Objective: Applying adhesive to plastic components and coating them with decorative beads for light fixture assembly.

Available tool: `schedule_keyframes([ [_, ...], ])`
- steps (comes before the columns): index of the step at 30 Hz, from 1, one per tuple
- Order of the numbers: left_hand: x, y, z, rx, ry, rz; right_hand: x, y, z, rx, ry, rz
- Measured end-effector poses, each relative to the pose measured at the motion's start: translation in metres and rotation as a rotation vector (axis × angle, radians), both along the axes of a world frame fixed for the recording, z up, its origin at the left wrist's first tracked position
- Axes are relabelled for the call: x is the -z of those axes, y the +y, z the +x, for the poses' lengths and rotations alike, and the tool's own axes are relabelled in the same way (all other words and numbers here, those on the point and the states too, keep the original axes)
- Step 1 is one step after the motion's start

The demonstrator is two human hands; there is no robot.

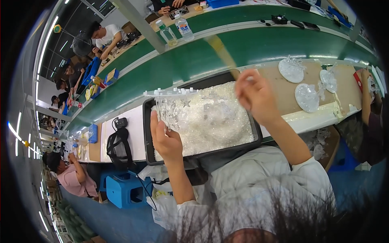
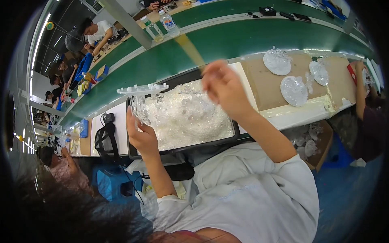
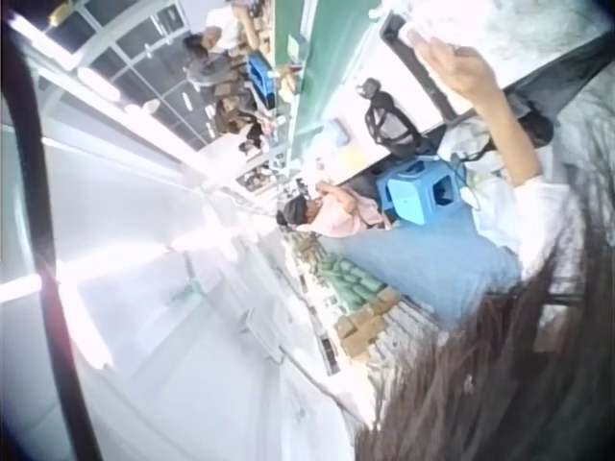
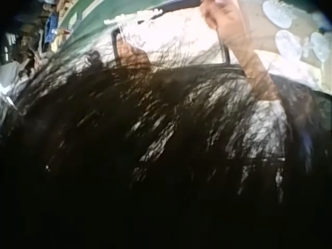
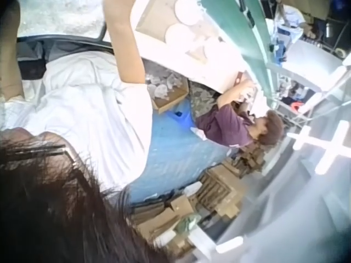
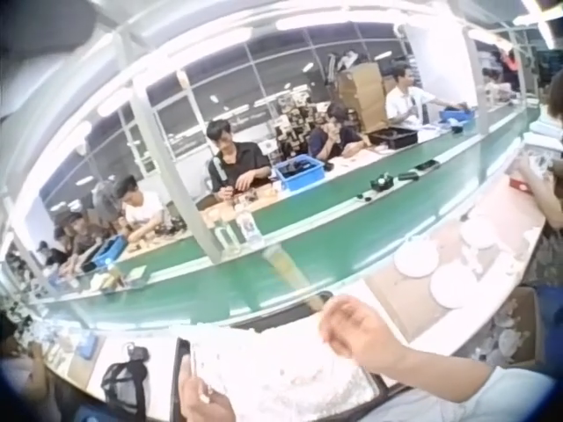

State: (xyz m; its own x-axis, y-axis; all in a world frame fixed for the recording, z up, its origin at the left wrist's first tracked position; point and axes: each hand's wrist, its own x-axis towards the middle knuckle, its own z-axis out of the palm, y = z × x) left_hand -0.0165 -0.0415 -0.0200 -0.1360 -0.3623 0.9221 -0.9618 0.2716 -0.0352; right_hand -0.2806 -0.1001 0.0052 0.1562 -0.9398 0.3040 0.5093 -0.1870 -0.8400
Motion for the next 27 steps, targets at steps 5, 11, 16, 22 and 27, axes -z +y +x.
schedule_keyframes([
  [5,0.01,0.005,0.002,-0.01,0.015,0.004,-0.004,0.0,0.001,-0.19,0.268,0.07],
  [11,0.02,0.009,0.002,0.077,0.065,0.056,-0.006,-0.006,-0.004,-0.169,0.262,0.035],
  [16,0.018,0.011,0.003,0.11,0.066,0.01,0.004,0.012,0.001,-0.517,0.504,-0.073],
  [22,0.013,0.008,-0.001,0.134,0.064,0.013,0.004,0.014,0.005,-0.229,0.283,-0.144],
  [27,0.013,0.014,-0.004,0.107,0.036,0.009,-0.004,0.011,-0.001,0.002,-0.126,-0.022],
])
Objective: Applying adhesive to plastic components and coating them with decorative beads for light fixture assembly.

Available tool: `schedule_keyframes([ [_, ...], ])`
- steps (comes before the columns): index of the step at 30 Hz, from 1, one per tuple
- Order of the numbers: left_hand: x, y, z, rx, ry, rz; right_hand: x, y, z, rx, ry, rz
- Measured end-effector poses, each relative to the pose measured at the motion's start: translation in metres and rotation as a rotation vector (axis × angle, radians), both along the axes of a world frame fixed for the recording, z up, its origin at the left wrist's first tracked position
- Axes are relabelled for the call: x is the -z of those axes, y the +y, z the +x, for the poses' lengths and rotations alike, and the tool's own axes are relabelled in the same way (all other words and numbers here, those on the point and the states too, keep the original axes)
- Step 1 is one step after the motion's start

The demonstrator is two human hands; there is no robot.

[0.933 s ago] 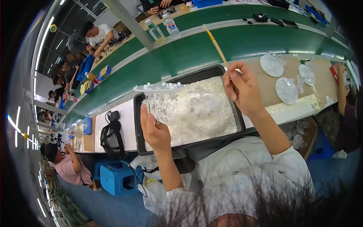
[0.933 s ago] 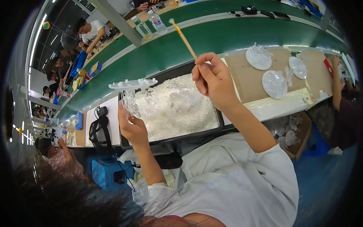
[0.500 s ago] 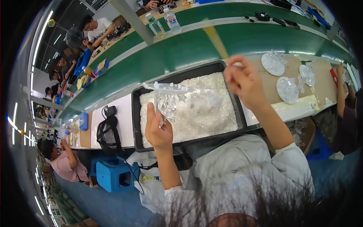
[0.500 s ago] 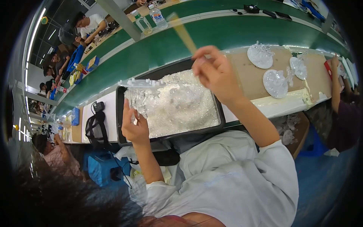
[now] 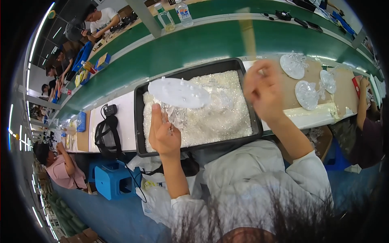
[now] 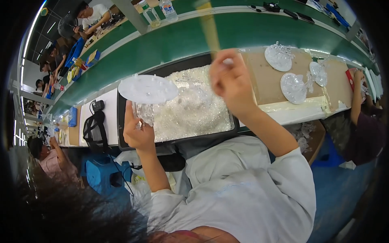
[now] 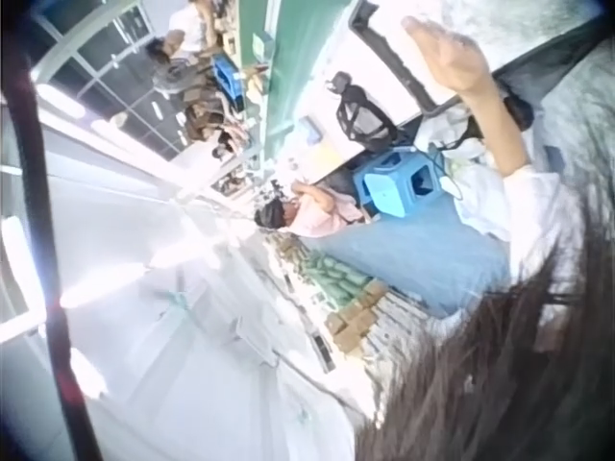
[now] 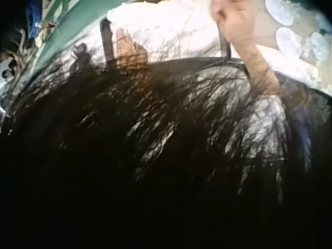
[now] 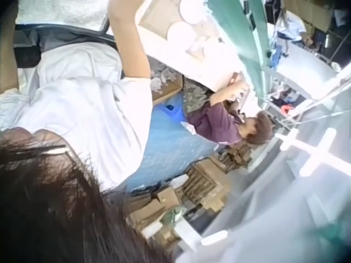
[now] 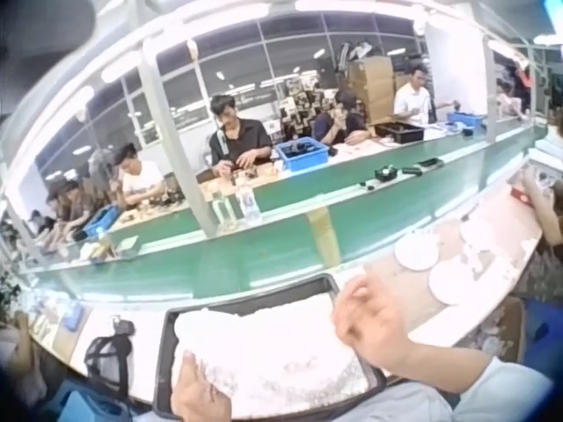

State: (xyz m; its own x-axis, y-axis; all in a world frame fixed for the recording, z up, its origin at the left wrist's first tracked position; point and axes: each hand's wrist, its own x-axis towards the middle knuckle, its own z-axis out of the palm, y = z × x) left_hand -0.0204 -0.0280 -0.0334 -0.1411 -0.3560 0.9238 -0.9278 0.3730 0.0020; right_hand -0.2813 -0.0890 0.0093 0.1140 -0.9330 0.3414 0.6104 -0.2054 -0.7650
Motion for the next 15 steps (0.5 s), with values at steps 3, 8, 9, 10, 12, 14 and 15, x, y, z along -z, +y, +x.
schedule_keyframes([
  [3,-0.002,-0.006,0.004,0.013,-0.01,-0.029,0.004,0.008,0.003,-0.387,0.682,-0.121],
  [8,-0.004,-0.005,-0.001,0.039,-0.024,-0.032,0.014,-0.002,-0.003,-0.162,0.338,-0.113],
  [9,-0.008,-0.004,-0.003,0.023,-0.035,-0.037,0.01,-0.004,-0.007,-0.165,0.335,-0.118],
  [10,-0.008,-0.002,0.002,0.001,-0.044,-0.038,-0.001,-0.003,-0.006,-0.181,0.27,-0.074],
  [12,-0.004,-0.005,0.005,-0.001,-0.045,-0.029,-0.014,-0.001,-0.011,-0.183,0.152,0.03],
  [14,-0.007,-0.002,-0.003,-0.019,-0.046,-0.023,-0.017,0.011,-0.002,0.062,-0.095,-0.021],
  [15,-0.009,0.0,-0.007,-0.032,-0.056,-0.025,-0.017,0.019,-0.002,-0.28,0.26,0.067],
])
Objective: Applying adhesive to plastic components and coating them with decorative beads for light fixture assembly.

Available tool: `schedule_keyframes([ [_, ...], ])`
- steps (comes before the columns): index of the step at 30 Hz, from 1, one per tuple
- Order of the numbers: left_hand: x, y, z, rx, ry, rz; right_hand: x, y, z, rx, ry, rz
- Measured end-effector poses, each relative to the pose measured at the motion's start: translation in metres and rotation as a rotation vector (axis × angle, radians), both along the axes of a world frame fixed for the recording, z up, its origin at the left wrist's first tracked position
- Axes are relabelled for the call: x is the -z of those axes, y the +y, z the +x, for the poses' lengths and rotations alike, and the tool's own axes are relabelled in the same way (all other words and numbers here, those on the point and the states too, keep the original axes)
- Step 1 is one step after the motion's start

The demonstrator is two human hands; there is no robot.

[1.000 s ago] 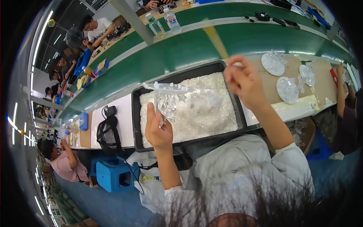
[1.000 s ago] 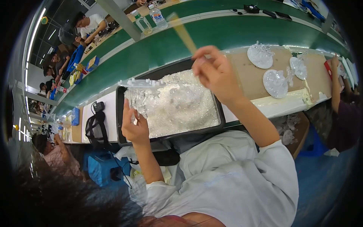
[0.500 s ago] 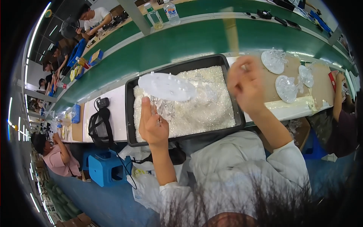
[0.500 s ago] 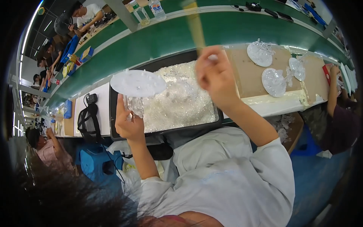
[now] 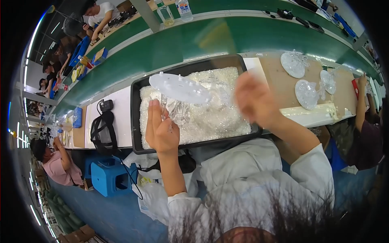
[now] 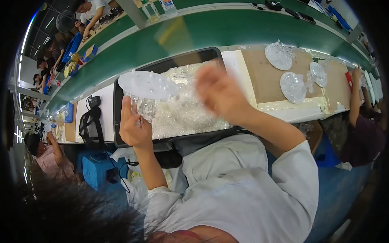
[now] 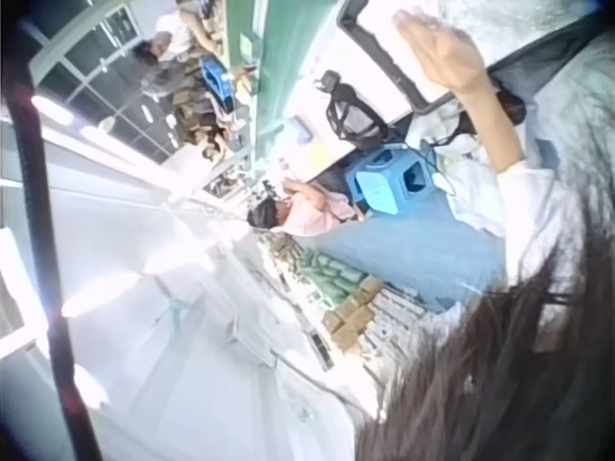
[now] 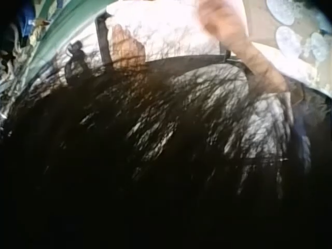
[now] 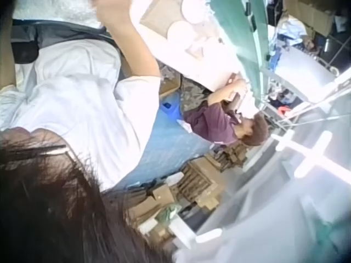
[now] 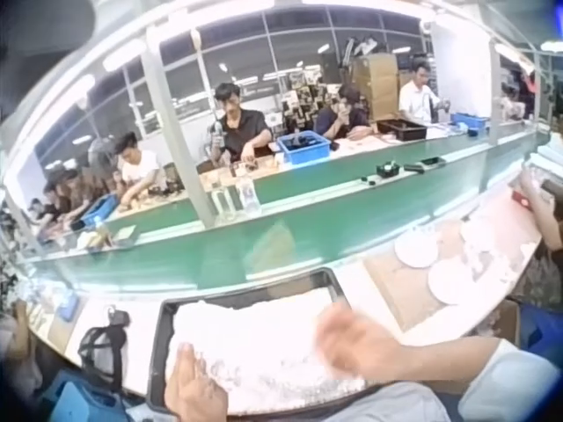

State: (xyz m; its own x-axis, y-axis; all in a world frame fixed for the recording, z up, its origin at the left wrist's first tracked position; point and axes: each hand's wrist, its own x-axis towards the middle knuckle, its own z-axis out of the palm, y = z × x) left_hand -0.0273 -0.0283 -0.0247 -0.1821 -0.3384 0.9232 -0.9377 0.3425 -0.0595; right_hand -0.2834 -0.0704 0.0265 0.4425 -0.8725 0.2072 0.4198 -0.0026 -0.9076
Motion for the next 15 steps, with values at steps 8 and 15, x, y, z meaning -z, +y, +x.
schedule_keyframes([
  [8,-0.002,-0.006,0.001,0.026,0.022,-0.03,0.01,0.019,0.0,-0.16,0.122,0.055],
  [15,-0.001,-0.008,0.0,0.174,0.191,0.037,0.0,0.027,0.004,-0.288,0.147,-0.243],
])
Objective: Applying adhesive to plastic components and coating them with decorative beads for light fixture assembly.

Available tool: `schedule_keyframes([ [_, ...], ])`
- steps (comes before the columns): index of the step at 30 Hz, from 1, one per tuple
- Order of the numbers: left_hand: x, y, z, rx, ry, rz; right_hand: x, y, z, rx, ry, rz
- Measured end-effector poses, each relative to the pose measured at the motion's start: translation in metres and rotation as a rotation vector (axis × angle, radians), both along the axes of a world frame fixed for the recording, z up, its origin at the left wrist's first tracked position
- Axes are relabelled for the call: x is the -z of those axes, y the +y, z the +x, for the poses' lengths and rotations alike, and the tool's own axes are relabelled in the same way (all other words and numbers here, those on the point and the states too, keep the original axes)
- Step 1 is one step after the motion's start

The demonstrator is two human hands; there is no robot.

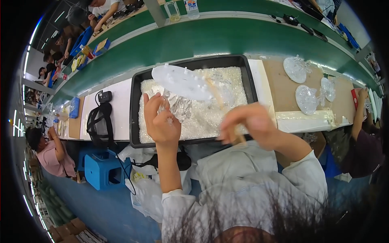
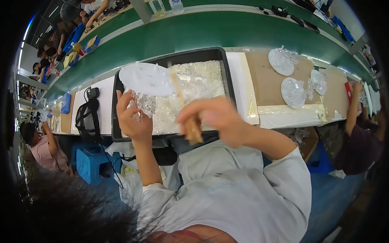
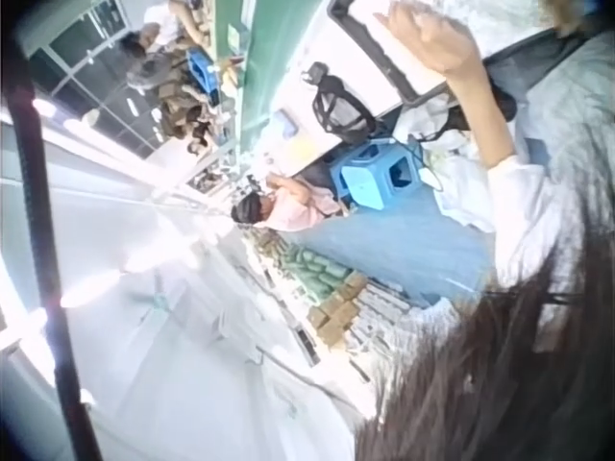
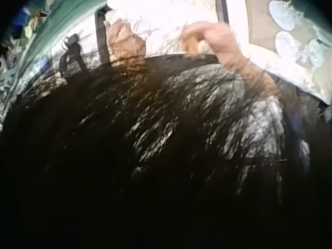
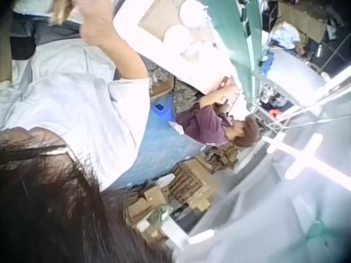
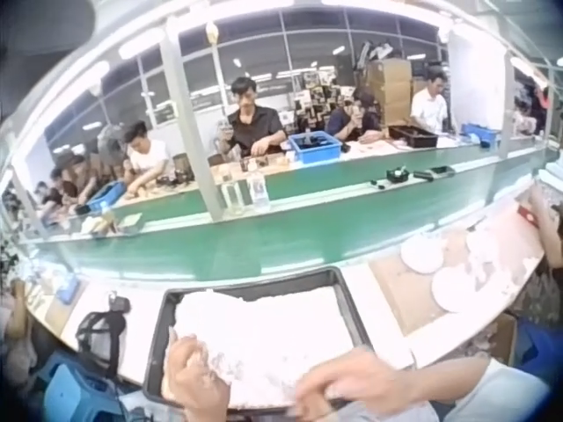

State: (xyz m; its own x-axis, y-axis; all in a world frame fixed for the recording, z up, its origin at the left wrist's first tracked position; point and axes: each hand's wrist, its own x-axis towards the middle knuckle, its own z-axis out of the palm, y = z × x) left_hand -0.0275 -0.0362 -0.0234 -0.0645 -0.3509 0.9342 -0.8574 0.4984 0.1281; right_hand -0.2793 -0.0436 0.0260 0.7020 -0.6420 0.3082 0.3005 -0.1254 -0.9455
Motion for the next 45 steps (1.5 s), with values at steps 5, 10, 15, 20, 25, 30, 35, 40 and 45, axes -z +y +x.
schedule_keyframes([
  [5,0.002,0.008,0.005,0.029,-0.014,0.079,0.005,-0.013,-0.004,0.228,-0.655,-0.099],
  [10,0.005,0.004,0.008,-0.025,-0.047,0.226,-0.008,-0.007,0.0,0.208,-0.065,0.095],
  [15,0.011,0.006,0.011,0.126,0.277,0.372,-0.007,-0.011,0.002,0.192,-0.246,-0.129],
  [20,0.01,0.007,0.012,0.056,0.173,0.376,-0.003,-0.024,0.003,0.085,-0.548,-0.129],
  [25,0.011,0.006,0.008,0.064,0.099,0.332,-0.002,-0.035,-0.005,0.283,-0.431,-0.209],
  [30,0.015,-0.001,0.013,0.144,0.272,0.404,0.004,-0.032,0.001,-0.012,0.15,-0.143],
  [35,0.033,0.0,0.023,0.208,0.364,0.433,-0.014,-0.031,-0.006,0.015,-0.183,-0.166],
  [40,0.033,0.006,0.02,0.161,0.284,0.367,-0.014,-0.043,-0.018,0.053,-0.677,0.108],
  [45,0.037,0.005,0.032,0.227,0.397,0.461,-0.009,-0.061,-0.022,-0.161,-0.122,-0.216],
])
